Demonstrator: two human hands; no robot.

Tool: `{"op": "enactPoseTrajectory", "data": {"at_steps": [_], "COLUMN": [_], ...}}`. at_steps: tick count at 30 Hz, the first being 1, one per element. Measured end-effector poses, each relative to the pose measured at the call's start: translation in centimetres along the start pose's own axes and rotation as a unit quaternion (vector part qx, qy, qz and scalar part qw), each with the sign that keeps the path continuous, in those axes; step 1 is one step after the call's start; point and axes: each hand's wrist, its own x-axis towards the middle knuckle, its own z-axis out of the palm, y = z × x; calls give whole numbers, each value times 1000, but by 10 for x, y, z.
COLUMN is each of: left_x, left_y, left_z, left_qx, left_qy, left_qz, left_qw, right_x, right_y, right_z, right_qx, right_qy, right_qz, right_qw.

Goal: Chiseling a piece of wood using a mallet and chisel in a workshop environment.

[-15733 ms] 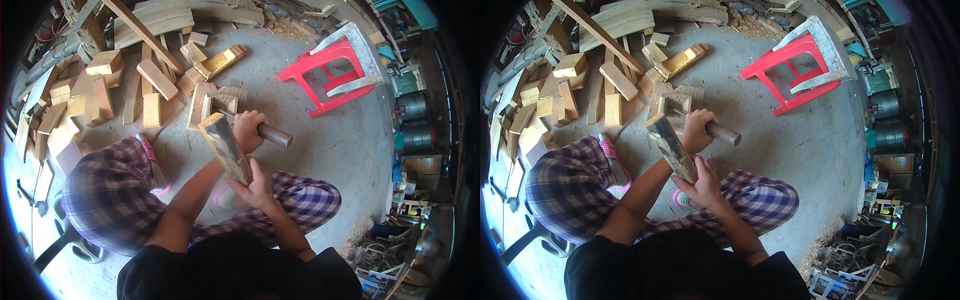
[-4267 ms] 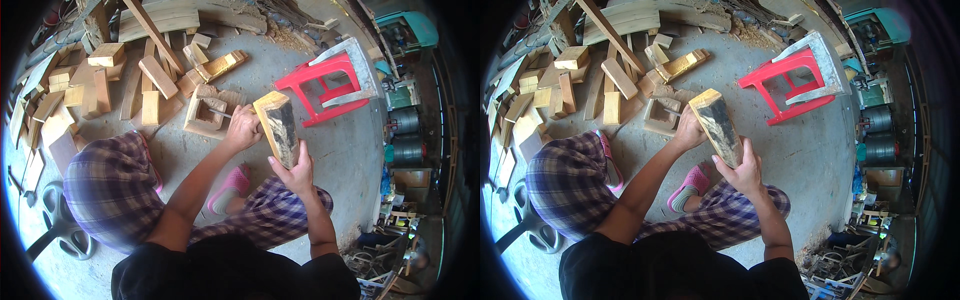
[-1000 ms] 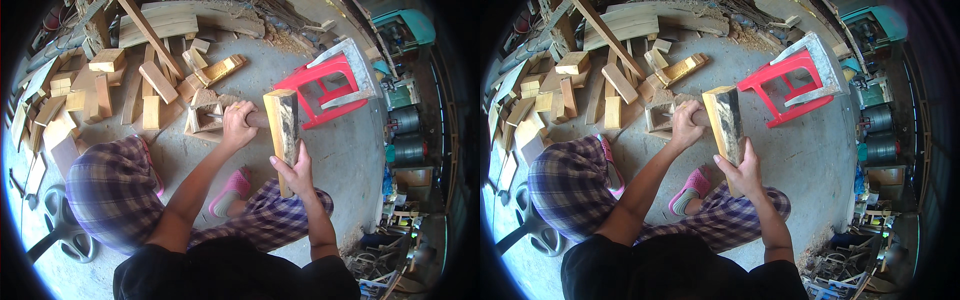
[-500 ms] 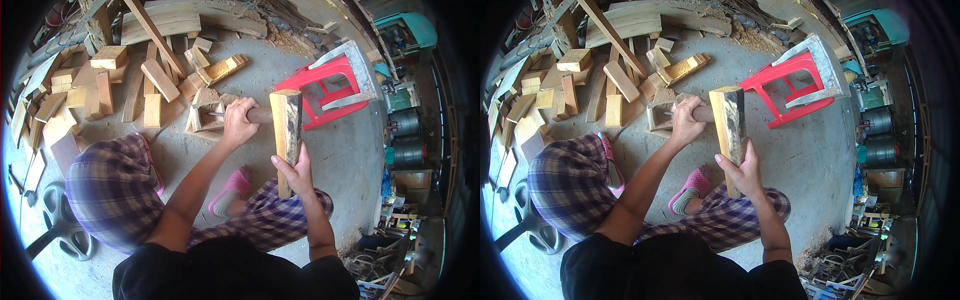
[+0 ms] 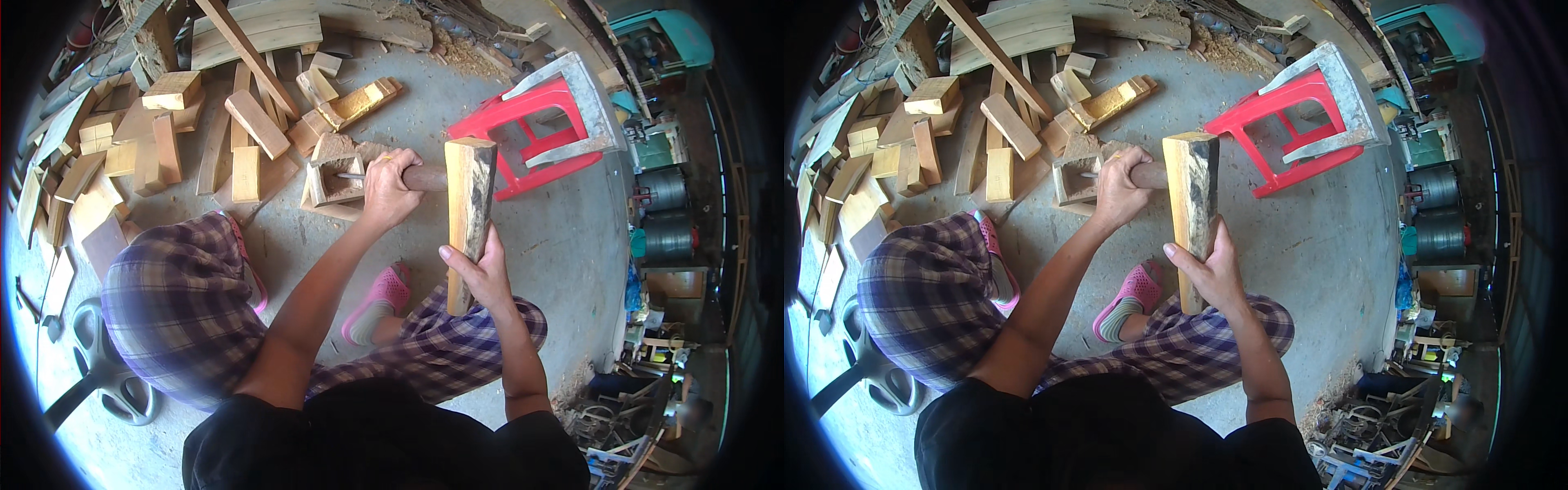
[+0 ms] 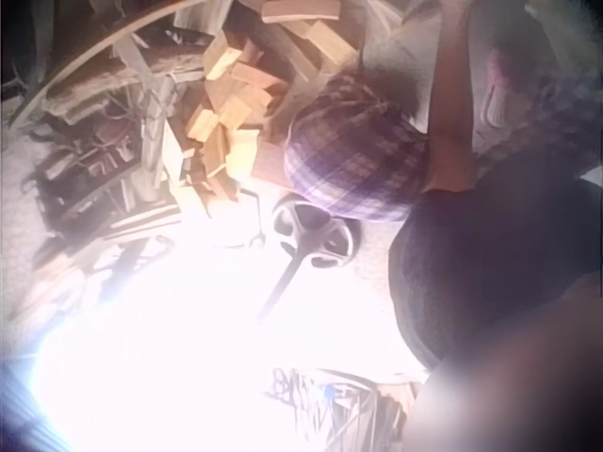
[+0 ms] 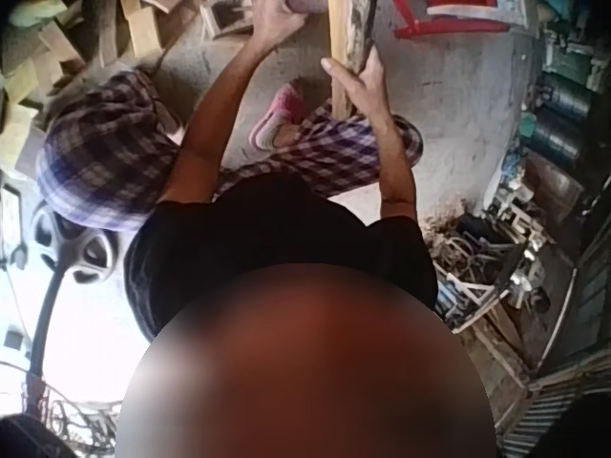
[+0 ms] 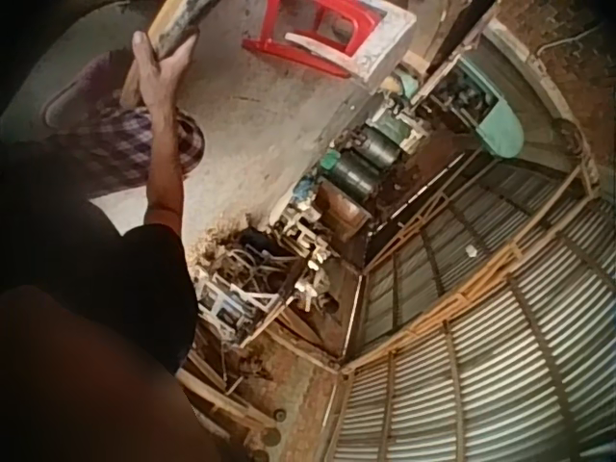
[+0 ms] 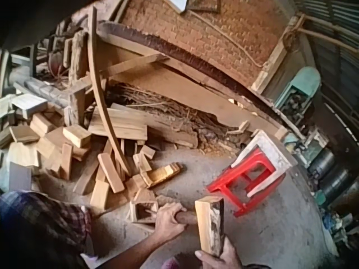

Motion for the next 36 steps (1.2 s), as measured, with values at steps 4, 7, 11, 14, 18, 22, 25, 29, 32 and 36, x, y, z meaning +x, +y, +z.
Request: {"op": "enactPoseTrajectory", "data": {"at_steps": [4,7,11,14,18,22,25,29,32,36], "left_x": [0,-1,-2,-5,-12,-17,-18,-18,-12,-3], "left_y": [0,0,-2,-5,-6,-5,-6,-3,0,1], "left_z": [1,1,2,5,10,12,13,11,8,0], "left_qx": [9,9,8,18,59,85,85,84,64,16], "left_qy": [6,7,9,-3,-26,-49,-47,-45,-26,21], "left_qz": [3,3,11,18,31,34,45,38,27,21], "left_qw": [1000,1000,1000,1000,997,995,994,995,997,999], "right_x": [-1,-1,-1,-1,-1,-2,-4,-9,-12,-2], "right_y": [0,-2,-1,-2,-1,-1,-2,-5,-11,-10], "right_z": [-1,1,0,0,0,1,-1,0,-1,1], "right_qx": [14,9,9,12,9,0,-10,-39,40,-34], "right_qy": [-14,-12,-12,-12,-9,-6,-19,-3,94,1], "right_qz": [12,7,17,32,13,-9,6,-36,-79,1], "right_qw": [1000,1000,1000,999,1000,1000,1000,999,992,999]}}
